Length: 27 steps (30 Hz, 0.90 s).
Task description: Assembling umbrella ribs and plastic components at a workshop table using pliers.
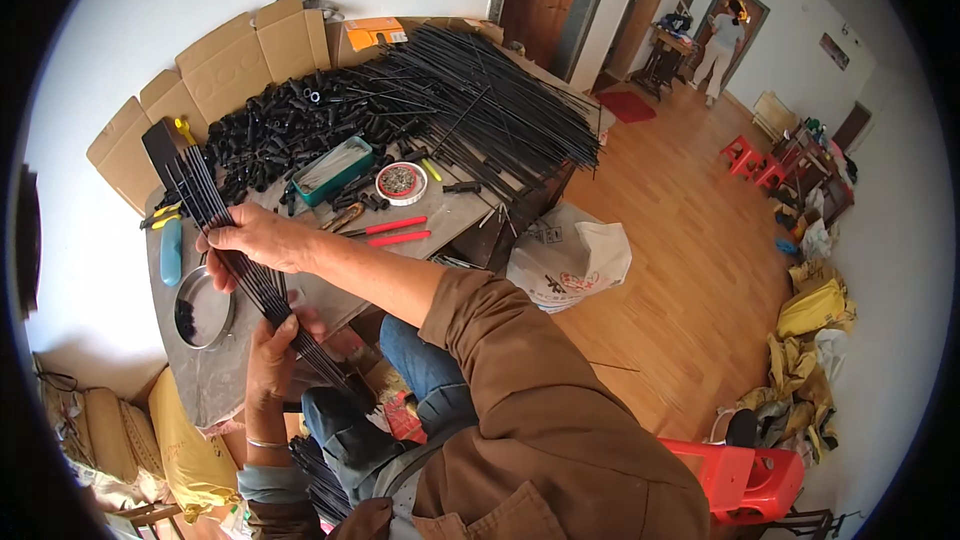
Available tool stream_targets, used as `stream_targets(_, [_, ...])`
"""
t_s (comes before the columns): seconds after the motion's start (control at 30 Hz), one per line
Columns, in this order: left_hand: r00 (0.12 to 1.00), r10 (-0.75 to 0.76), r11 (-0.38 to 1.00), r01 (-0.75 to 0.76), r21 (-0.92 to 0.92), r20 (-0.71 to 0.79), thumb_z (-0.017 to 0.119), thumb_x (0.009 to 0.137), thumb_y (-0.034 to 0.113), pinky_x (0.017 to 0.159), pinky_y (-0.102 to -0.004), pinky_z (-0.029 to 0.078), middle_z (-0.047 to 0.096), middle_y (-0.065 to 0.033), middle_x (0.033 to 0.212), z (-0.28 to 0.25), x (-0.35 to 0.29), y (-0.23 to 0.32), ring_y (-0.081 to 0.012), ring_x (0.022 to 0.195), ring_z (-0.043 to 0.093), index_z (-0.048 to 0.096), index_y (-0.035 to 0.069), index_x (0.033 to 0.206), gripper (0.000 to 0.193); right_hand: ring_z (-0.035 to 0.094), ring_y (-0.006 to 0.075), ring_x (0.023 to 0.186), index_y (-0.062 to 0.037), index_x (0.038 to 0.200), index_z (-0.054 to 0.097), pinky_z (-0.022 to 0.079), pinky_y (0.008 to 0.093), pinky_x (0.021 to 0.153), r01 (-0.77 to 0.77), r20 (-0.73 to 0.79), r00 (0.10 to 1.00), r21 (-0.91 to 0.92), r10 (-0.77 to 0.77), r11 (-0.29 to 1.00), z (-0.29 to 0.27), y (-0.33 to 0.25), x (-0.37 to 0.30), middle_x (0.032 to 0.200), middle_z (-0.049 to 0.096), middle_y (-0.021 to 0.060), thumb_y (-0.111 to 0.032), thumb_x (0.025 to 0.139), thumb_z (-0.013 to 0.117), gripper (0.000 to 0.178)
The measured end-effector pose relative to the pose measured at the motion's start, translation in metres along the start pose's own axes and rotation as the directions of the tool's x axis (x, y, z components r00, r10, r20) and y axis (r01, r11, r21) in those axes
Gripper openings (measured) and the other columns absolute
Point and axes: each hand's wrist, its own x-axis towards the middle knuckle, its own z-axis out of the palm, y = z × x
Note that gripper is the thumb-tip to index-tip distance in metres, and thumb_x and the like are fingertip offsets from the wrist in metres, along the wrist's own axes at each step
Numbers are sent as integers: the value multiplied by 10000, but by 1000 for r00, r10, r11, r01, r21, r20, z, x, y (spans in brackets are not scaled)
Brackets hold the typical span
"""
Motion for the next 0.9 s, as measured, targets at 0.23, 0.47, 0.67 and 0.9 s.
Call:
stream_targets(0.23, [573,815,109,-291,951,82,826,682,387,941,-413,436,381,-205,1334,0,3,-7,-333,1192,438,291,-20,1402,985,616,142,758,-9,1020,606,504,278,717,162,77,986,-301,-145,940,21,5,-36,779,632,60,-154,977,508,180])
stream_targets(0.47, [842,434,-68,-324,944,320,811,587,528,1128,-434,231,276,-175,1513,-22,3,-2,-349,1420,189,350,70,1425,1060,632,147,712,-1,929,585,497,281,661,230,158,971,-390,-181,892,35,33,-59,763,634,68,-94,961,522,116])
stream_targets(0.67, [877,448,733,-470,492,172,536,709,789,1101,-381,254,282,-163,1505,-9,-19,53,-274,1357,333,189,-29,1473,1172,617,121,825,-6,962,624,484,272,780,83,59,996,-355,-67,931,25,25,-65,856,658,49,-103,951,524,139])
stream_targets(0.9, [899,437,848,-424,317,35,555,938,123,657,-206,481,674,-29,981,50,-7,93,-70,776,581,602,-18,1167,272,571,176,995,0,1096,570,473,316,863,232,101,970,-663,-222,712,15,26,-64,1051,594,78,-69,912,585,197])
